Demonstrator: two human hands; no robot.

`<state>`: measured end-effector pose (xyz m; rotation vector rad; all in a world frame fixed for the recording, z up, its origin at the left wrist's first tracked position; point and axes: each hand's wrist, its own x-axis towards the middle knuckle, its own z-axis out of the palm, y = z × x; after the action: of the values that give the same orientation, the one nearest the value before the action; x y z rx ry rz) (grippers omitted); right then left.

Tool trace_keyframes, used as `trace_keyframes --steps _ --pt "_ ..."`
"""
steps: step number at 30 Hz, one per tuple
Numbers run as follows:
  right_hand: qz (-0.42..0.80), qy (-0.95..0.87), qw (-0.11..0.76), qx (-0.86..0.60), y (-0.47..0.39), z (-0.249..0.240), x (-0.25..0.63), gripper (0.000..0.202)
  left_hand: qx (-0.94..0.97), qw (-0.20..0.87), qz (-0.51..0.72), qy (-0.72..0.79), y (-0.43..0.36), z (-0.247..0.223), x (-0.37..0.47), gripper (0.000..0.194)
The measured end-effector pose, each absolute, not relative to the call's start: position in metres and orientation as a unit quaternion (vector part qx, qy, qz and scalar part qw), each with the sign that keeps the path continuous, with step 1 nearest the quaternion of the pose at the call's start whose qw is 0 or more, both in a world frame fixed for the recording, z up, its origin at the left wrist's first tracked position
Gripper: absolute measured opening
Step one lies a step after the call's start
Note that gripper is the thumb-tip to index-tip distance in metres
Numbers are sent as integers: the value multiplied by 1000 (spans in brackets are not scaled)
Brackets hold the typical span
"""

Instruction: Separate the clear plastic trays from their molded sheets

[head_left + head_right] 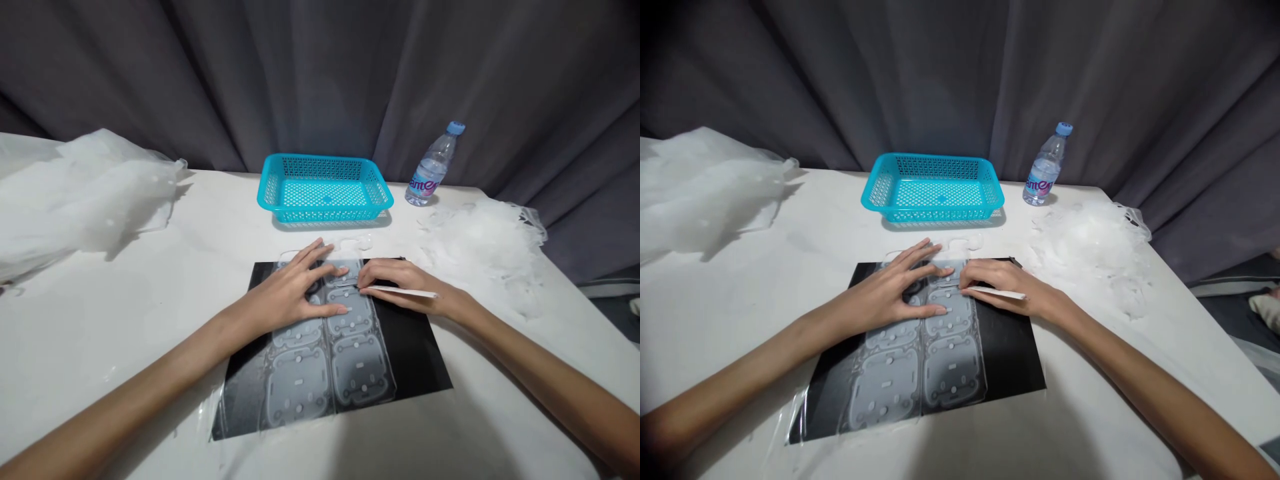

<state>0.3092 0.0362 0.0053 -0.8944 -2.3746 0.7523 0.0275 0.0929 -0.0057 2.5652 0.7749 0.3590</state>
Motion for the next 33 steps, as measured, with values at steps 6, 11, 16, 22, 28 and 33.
trace_keyframes --steps 6,11,16,22,28,33 --pt "255 -873 248 -334 37 10 313 13 927 218 131 275 93 -5 28 74" --pt "250 -883 225 -327 34 10 312 14 929 211 140 271 94 -10 27 73" --pt "242 -888 222 -321 33 9 310 14 932 200 130 273 93 -9 27 75" --pt "246 -893 205 -318 36 10 312 17 932 202 125 274 93 -7 27 75" --pt "261 -880 225 -327 30 26 315 13 933 198 119 274 94 -10 26 75" --pt "195 -884 232 -356 27 36 312 13 932 200 123 276 93 -12 25 74"
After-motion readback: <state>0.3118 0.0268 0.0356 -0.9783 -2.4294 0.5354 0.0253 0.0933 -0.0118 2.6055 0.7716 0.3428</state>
